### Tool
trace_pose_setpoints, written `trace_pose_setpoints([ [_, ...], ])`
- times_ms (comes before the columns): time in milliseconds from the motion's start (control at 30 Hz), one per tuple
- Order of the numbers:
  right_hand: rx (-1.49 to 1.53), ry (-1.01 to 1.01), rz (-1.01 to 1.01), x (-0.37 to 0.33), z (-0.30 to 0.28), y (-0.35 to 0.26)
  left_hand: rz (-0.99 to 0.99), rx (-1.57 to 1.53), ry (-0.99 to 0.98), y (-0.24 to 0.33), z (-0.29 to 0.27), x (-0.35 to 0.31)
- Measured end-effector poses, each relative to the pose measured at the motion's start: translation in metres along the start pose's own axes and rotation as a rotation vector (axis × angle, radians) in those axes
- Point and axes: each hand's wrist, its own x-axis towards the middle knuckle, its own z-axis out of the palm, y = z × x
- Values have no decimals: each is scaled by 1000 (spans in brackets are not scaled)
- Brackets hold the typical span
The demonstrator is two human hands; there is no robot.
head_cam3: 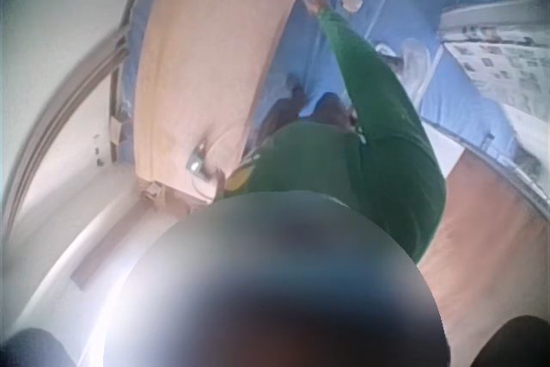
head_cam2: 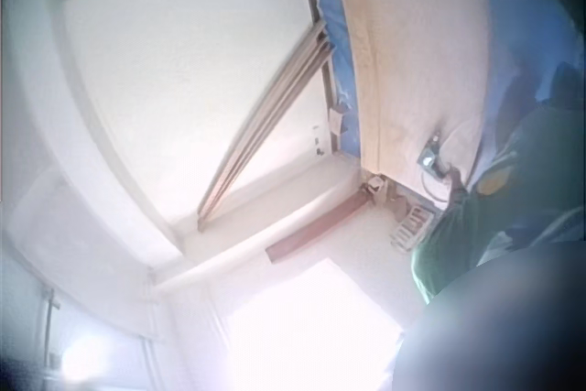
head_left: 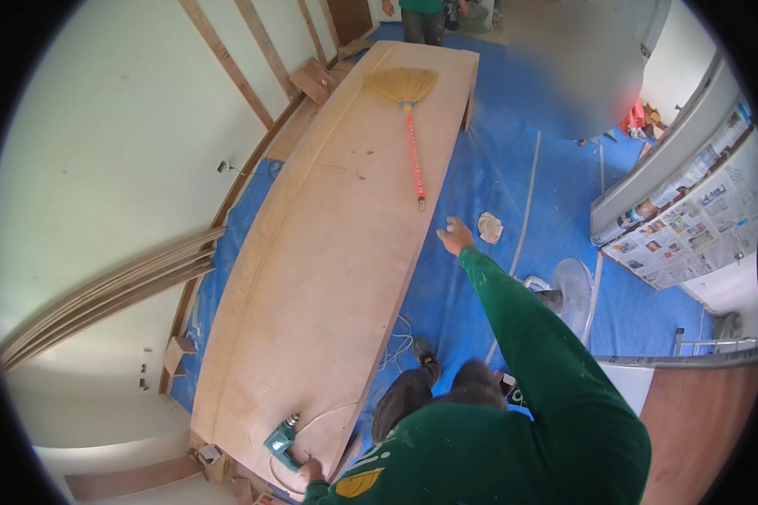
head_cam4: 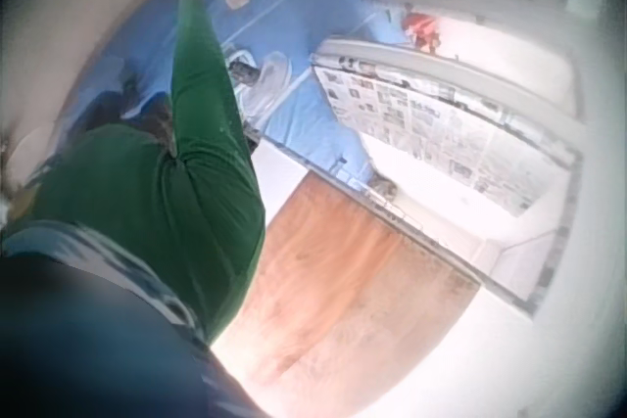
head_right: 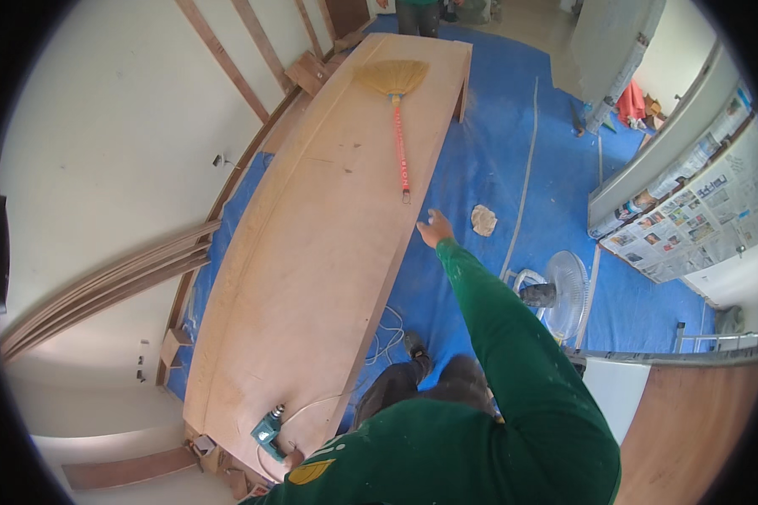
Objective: The person positions wooden trim pieces onto a large plywood panel while a coworker cuts the wood with a circular saw. The person repeatedly sweeps sawdust off the panel with a broom and places cut trim pieces along the panel edge. The person also stacks finished trim pieces against the wall.
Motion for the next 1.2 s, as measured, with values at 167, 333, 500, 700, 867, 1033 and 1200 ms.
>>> trace_pose_setpoints([
  [167, -131, -94, 7, 100, 14, -54, -333, -458, -296, 115, 26, -90],
  [333, -285, -234, 86, 228, 63, -40, 76, -407, -70, 257, 61, -168],
  [500, -424, -456, 10, 346, 113, -1, 145, -694, 70, 465, 130, -208],
  [700, 466, -537, 425, 385, 24, -22, 343, -324, 81, 674, 137, -267],
  [867, 217, -282, -39, 454, -161, -17, 337, -402, 72, 776, 102, -257],
  [1033, 331, -290, 174, 582, -239, -42, 206, -460, -8, 799, 104, -245],
  [1200, 580, -238, 157, 766, -174, -88, 200, -388, -85, 775, 130, -261],
])
